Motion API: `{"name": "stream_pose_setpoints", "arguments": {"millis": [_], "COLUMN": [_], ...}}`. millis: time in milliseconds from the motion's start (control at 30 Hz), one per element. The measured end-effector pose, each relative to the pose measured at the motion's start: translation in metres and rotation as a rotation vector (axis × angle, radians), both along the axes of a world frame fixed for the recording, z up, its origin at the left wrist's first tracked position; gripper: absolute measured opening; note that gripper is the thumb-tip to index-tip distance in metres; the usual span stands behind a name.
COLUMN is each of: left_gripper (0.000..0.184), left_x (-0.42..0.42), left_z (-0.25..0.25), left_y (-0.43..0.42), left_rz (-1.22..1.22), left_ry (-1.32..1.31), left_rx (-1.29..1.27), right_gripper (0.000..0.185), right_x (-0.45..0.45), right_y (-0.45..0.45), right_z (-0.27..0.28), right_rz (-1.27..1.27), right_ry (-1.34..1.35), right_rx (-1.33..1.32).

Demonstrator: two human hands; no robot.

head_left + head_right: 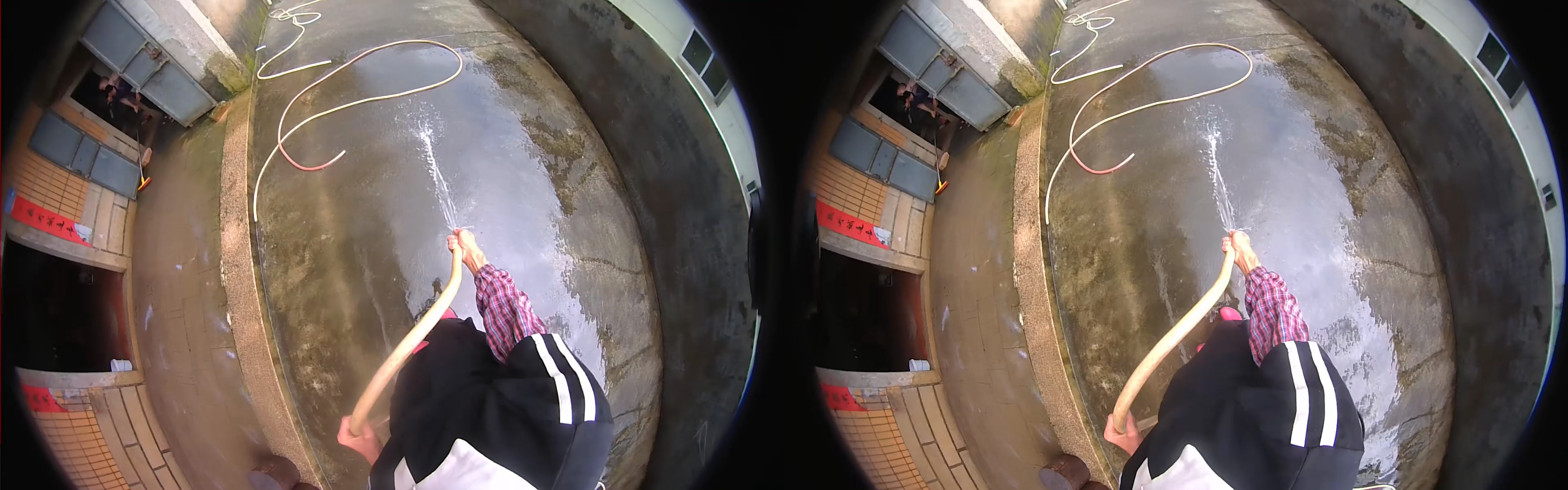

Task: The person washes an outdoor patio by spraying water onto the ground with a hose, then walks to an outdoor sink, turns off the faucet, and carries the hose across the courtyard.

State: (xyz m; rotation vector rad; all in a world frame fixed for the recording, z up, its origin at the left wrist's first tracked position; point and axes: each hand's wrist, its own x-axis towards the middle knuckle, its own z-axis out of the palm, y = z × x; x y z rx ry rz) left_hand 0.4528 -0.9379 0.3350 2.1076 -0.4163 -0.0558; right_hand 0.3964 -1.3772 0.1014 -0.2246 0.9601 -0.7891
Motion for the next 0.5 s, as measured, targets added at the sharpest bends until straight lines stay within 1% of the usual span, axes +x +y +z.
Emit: {"name": "stream_pose_setpoints", "arguments": {"millis": [67, 100, 167, 200, 267, 300, 367, 400, 467, 500], "left_gripper": [0.009, 0.009, 0.014, 0.014, 0.019, 0.019, 0.019, 0.019, 0.02, 0.021], "left_x": [0.01, 0.016, 0.022, 0.025, 0.031, 0.036, 0.044, 0.045, 0.038, 0.031], "left_z": [-0.017, -0.023, -0.029, -0.03, -0.03, -0.035, -0.047, -0.052, -0.035, -0.019], "left_y": [-0.003, -0.009, -0.022, -0.026, -0.038, -0.04, -0.04, -0.043, -0.062, -0.074], "left_rz": [0.027, -0.014, 0.159, 0.123, 0.152, 0.113, -0.012, -0.052, -0.132, -0.168], "left_ry": [0.068, 0.064, 0.215, 0.213, 0.255, 0.259, 0.108, 0.11, -0.161, -0.11], "left_rx": [-0.049, -0.045, -0.175, -0.163, -0.152, -0.141, -0.104, -0.1, -0.019, 0.001], "right_gripper": [0.003, 0.002, 0.002, 0.002, 0.002, 0.003, 0.003, 0.004, 0.008, 0.006], "right_x": [0.001, 0.001, 0.001, 0.001, -0.019, -0.033, -0.066, -0.081, -0.111, -0.124], "right_y": [-0.003, -0.004, -0.006, -0.007, -0.004, -0.001, 0.007, 0.017, 0.033, 0.043], "right_z": [0.008, 0.011, 0.013, 0.014, 0.009, 0.006, -0.001, -0.006, -0.02, -0.028], "right_rz": [-0.07, -0.108, -0.178, -0.211, -0.281, -0.317, -0.422, -0.486, -0.597, -0.652], "right_ry": [0.02, 0.031, 0.052, 0.064, 0.09, 0.116, 0.118, 0.112, 0.138, 0.128], "right_rx": [-0.004, -0.001, 0.015, 0.025, 0.046, 0.058, 0.093, 0.12, 0.14, 0.166]}}
